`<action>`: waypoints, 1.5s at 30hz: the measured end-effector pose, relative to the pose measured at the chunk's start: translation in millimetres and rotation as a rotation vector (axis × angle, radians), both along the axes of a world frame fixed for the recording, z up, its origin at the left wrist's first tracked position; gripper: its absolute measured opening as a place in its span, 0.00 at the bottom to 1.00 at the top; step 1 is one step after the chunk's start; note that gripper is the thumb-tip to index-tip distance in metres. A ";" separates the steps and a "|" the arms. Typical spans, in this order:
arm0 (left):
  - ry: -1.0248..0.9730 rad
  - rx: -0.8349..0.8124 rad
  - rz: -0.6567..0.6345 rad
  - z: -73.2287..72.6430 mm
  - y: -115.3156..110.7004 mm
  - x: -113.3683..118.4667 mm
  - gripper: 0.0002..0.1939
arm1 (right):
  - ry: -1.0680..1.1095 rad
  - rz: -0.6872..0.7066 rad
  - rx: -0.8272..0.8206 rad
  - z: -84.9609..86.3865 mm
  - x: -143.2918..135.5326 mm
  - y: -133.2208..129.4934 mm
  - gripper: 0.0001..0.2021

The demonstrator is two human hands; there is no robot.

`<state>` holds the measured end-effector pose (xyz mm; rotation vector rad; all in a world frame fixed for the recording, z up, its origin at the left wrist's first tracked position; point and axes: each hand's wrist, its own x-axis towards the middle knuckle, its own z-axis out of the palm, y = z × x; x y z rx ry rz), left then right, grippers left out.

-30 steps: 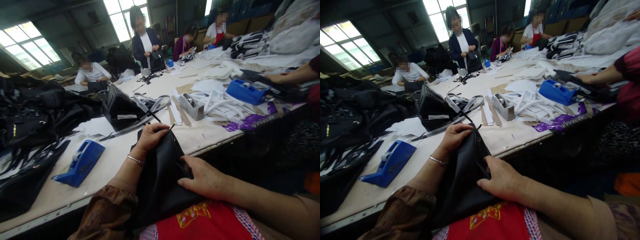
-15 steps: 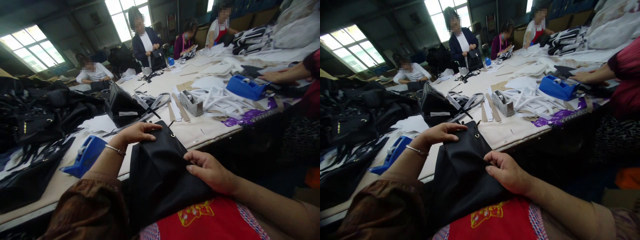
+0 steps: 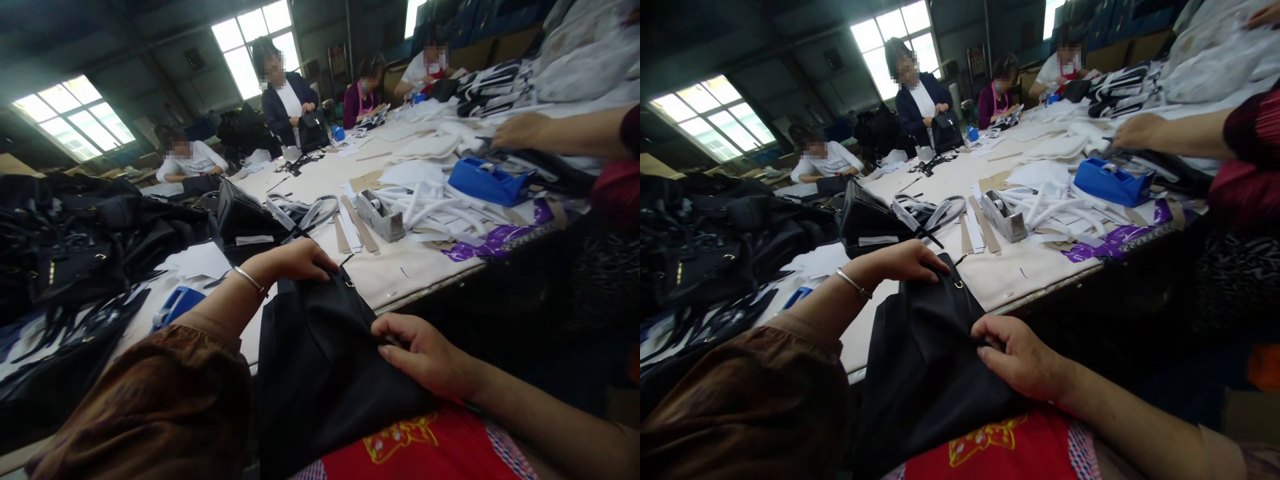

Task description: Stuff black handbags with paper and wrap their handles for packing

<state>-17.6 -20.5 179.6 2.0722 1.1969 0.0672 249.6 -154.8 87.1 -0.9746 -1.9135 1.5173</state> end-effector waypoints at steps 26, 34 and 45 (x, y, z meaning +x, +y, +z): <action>-0.169 0.486 0.549 -40.7 -49.1 -21.3 0.13 | 0.247 -0.143 -0.590 -15.5 -75.4 88.3 0.16; 0.205 0.197 0.910 -62.6 -143.4 -88.2 0.30 | 0.292 -0.250 -0.664 -24.1 -74.4 76.3 0.22; -0.072 -0.036 0.919 -44.9 -124.1 -85.9 0.09 | 0.240 -0.232 -0.562 -17.2 -73.8 71.7 0.22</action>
